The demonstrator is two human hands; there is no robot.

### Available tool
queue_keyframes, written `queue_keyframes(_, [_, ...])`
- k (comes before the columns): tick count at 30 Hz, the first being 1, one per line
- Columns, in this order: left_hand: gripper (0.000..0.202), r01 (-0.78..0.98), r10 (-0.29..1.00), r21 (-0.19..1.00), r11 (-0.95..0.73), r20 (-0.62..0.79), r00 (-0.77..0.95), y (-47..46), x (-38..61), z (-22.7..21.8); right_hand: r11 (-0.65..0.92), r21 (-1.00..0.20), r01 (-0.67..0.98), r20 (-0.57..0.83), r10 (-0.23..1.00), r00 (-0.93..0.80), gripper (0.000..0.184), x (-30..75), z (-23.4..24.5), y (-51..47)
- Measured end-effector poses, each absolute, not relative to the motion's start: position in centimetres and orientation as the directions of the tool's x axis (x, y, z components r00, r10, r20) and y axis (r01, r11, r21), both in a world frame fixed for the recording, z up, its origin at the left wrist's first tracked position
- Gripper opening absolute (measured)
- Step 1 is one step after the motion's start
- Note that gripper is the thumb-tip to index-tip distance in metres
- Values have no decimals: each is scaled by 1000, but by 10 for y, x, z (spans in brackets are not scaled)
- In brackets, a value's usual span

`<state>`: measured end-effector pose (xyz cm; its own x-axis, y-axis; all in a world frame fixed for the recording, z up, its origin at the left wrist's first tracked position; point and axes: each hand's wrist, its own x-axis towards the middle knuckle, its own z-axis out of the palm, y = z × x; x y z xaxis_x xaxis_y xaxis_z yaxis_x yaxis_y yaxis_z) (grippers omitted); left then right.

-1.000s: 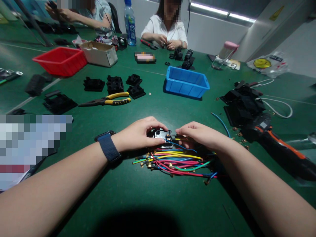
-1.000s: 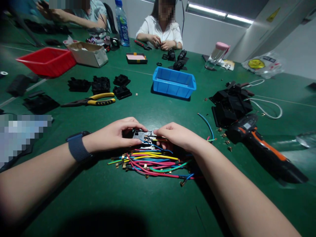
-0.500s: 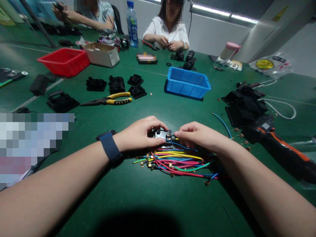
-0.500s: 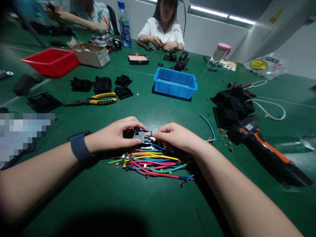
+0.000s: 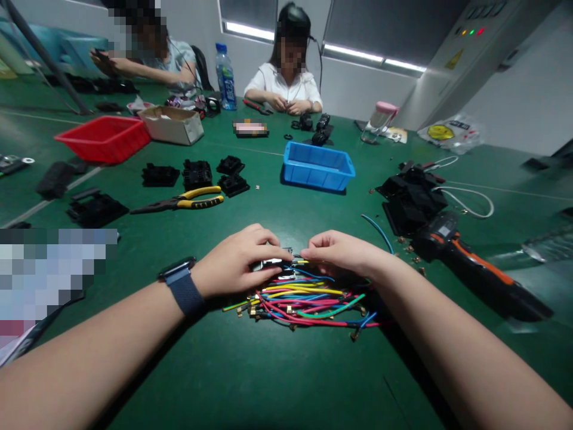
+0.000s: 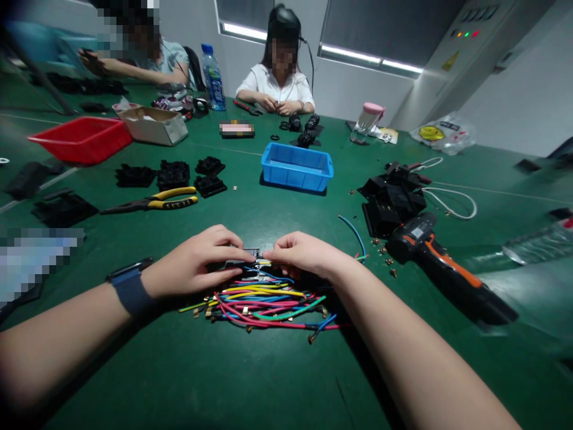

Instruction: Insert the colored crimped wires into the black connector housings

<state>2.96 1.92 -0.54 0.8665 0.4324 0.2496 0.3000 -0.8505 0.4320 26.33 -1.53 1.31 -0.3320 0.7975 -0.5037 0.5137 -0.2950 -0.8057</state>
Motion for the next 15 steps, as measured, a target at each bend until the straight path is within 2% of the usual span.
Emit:
queue_keyframes(10, [32, 331, 458, 455, -827, 202, 866, 23, 30, -6, -294, -836, 464, -473, 813, -338, 34, 259, 9, -14])
queue_keyframes(15, [32, 342, 462, 454, -822, 182, 868, 23, 31, -5, -258, -821, 510, -462, 825, -325, 33, 262, 10, -13])
